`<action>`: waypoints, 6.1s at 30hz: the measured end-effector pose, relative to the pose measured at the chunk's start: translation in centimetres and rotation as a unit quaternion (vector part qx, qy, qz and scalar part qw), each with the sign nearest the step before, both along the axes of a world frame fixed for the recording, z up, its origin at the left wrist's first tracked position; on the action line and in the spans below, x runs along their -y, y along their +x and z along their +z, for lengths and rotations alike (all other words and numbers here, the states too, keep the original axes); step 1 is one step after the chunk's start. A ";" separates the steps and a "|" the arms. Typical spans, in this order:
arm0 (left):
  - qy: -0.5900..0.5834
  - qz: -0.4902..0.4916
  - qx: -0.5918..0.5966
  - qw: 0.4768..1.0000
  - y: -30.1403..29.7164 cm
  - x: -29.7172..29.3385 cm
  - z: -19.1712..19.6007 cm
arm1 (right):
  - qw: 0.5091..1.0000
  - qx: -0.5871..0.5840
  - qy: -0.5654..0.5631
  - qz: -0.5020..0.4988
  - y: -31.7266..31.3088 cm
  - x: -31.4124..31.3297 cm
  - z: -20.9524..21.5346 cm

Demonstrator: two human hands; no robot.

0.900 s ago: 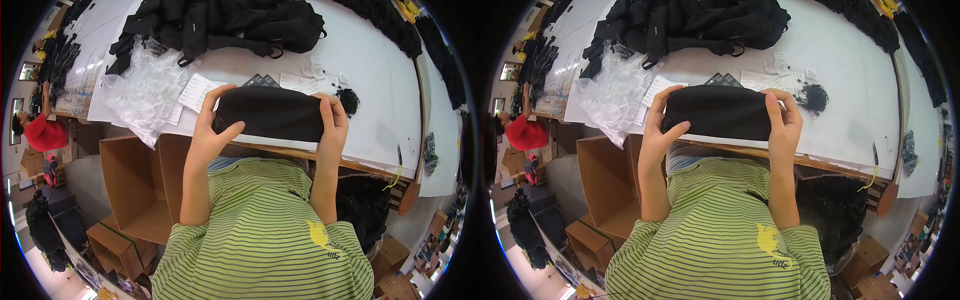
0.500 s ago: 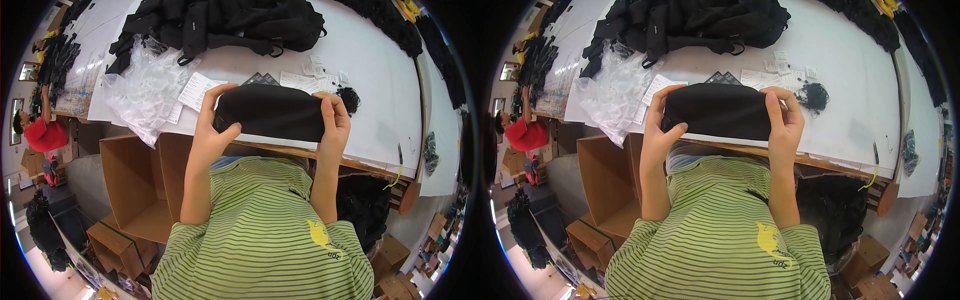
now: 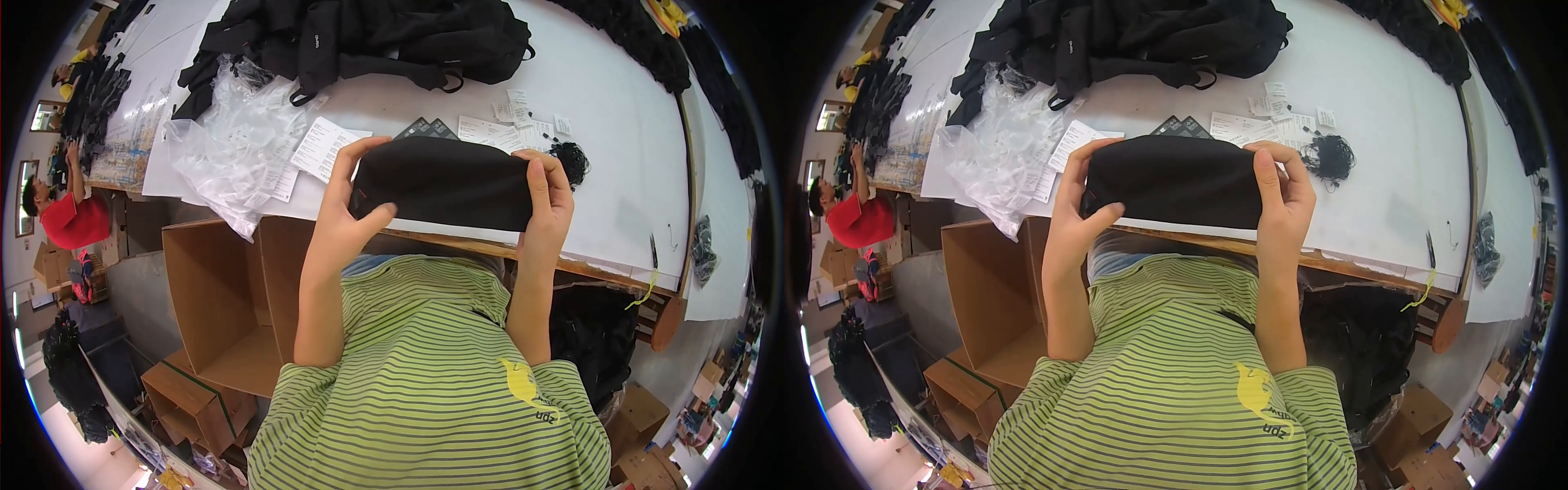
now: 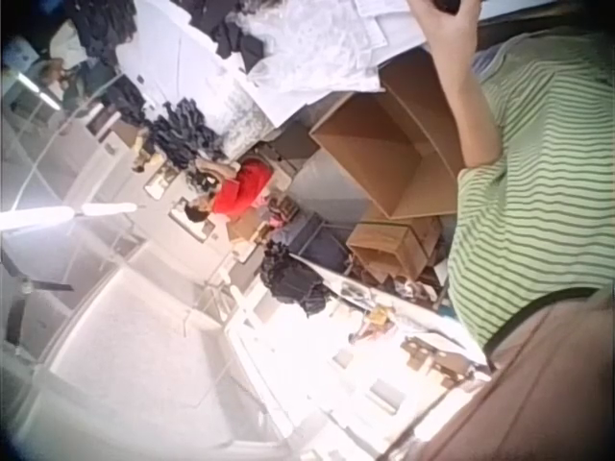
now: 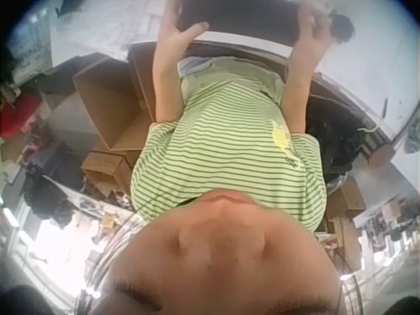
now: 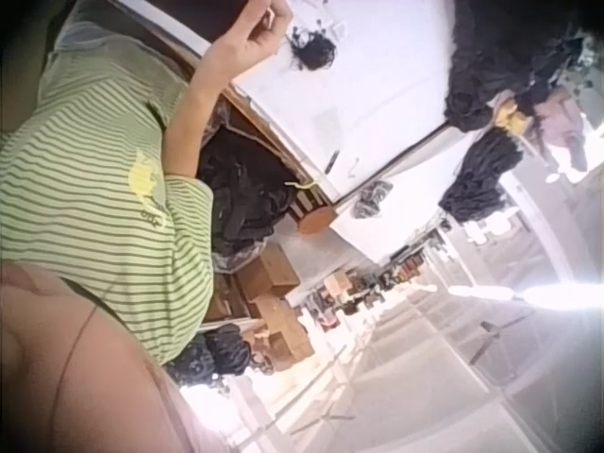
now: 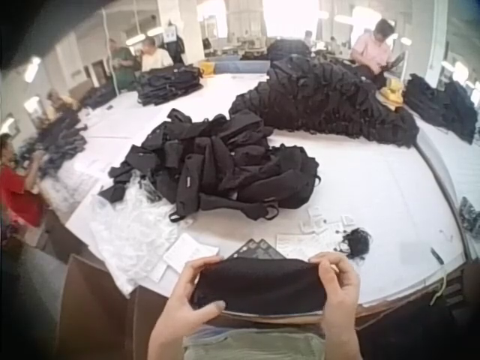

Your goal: Checking, unfolding, and organizing small black pouches/cases at a manufacturing workbench.

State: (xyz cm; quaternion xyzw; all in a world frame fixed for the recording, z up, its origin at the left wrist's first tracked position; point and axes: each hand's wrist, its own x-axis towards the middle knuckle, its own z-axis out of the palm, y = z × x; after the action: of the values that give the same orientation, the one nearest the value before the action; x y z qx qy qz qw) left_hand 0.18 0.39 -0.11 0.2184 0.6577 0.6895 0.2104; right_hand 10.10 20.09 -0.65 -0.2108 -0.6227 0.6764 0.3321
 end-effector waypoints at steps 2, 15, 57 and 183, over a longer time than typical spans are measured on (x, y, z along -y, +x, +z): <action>-0.041 0.011 -0.022 0.999 0.4 -0.1 0.1 | 1.000 0.005 -0.017 0.006 0.0 -0.1 -0.1; -0.023 -0.002 -0.007 1.000 0.2 0.1 -0.3 | 1.000 -0.005 0.006 0.002 0.0 0.1 0.2; 0.556 -0.021 -0.623 0.549 9.5 0.8 9.9 | 0.998 0.043 -0.041 -0.033 1.1 -12.1 -3.4; -0.005 -0.058 -0.097 0.994 2.4 -4.1 -1.5 | 0.979 0.063 -0.011 0.196 0.6 0.6 -0.3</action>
State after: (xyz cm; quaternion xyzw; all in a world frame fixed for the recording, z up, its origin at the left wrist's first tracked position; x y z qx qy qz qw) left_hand 2.59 4.50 -1.59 0.3212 0.6647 0.6483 0.1863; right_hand 10.68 19.54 -0.91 -0.1304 -0.6645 0.7202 0.1508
